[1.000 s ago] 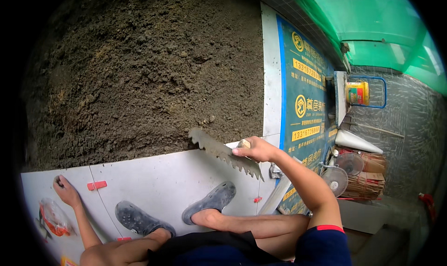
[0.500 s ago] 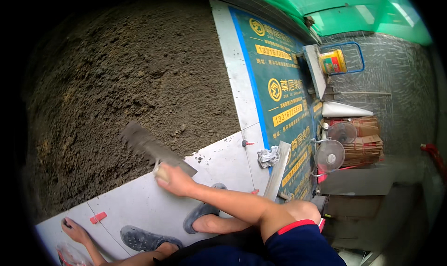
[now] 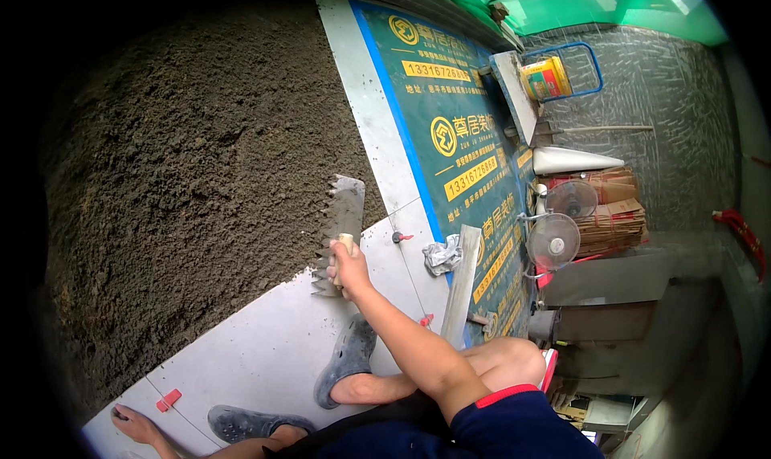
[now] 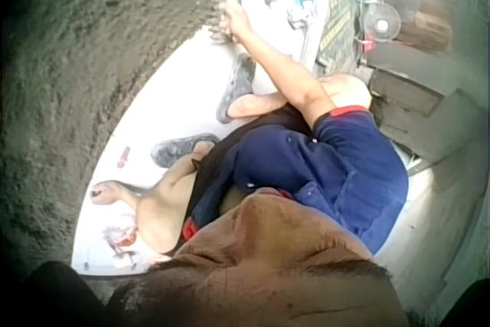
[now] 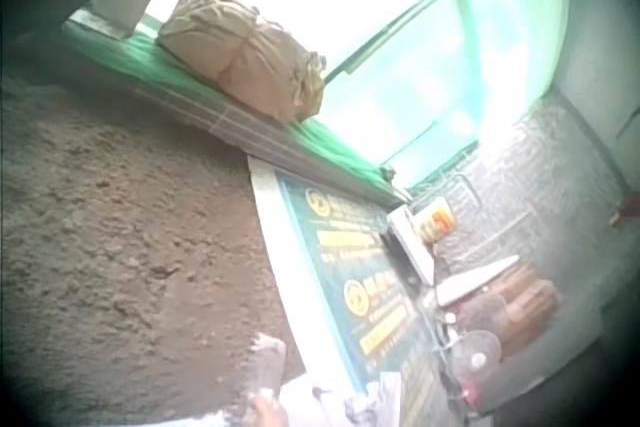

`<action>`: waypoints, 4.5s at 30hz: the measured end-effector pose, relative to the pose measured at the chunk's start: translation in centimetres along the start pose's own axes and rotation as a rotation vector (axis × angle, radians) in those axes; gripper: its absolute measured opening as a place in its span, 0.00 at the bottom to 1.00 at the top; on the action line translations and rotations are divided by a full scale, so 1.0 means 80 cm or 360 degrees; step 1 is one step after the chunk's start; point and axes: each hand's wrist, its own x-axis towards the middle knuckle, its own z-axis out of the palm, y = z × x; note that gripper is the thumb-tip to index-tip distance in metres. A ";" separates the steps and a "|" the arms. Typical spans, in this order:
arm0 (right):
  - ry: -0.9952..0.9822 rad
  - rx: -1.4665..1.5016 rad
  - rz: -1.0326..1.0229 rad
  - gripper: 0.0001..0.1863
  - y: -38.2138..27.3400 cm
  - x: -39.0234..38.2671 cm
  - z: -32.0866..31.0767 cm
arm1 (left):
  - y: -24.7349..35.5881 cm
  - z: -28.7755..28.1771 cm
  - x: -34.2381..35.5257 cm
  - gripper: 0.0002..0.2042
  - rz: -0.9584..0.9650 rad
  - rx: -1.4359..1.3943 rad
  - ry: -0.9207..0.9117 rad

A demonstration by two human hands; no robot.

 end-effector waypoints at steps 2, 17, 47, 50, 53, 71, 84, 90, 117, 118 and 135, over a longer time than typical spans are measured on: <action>0.0042 0.0122 0.0022 0.14 0.002 0.004 -0.006 | 0.014 -0.004 -0.003 0.22 -0.0002 0.0046 -0.0007; 0.0367 0.0005 -0.0192 0.24 -0.014 0.054 -0.101 | 0.015 -0.015 -0.009 0.19 0.0005 -0.0104 -0.0021; -0.1769 -0.1954 -0.1490 0.21 0.092 -0.173 0.330 | 0.091 -0.038 -0.017 0.10 0.0040 -0.0222 0.0193; -0.1516 -0.2051 -0.1540 0.20 0.037 -0.137 0.333 | 0.091 -0.042 -0.017 0.09 0.0052 -0.0234 0.0184; -0.1075 -0.2022 -0.1385 0.20 -0.007 -0.096 0.323 | 0.091 -0.044 -0.019 0.09 0.0039 -0.0253 0.0173; -0.0031 -0.1959 -0.1419 0.22 -0.085 0.049 0.276 | 0.088 -0.041 -0.015 0.10 0.0099 -0.0292 0.0337; -0.1303 -0.2500 -0.1542 0.18 0.074 -0.174 0.322 | 0.105 -0.047 -0.011 0.06 0.0069 -0.0199 0.0318; -0.1277 -0.2333 -0.1475 0.16 0.036 -0.153 0.280 | 0.104 -0.048 -0.012 0.07 0.0049 -0.0173 0.0298; -0.0842 -0.2310 -0.2382 0.16 -0.033 -0.141 0.562 | 0.105 -0.049 -0.010 0.07 -0.0032 -0.0151 0.0271; -0.0883 -0.2377 -0.2383 0.17 -0.024 -0.141 0.564 | 0.108 -0.049 -0.007 0.07 -0.0039 -0.0146 0.0264; -0.1265 -0.2532 -0.2060 0.19 0.034 -0.230 0.492 | 0.105 -0.050 -0.001 0.06 -0.0021 -0.0109 0.0308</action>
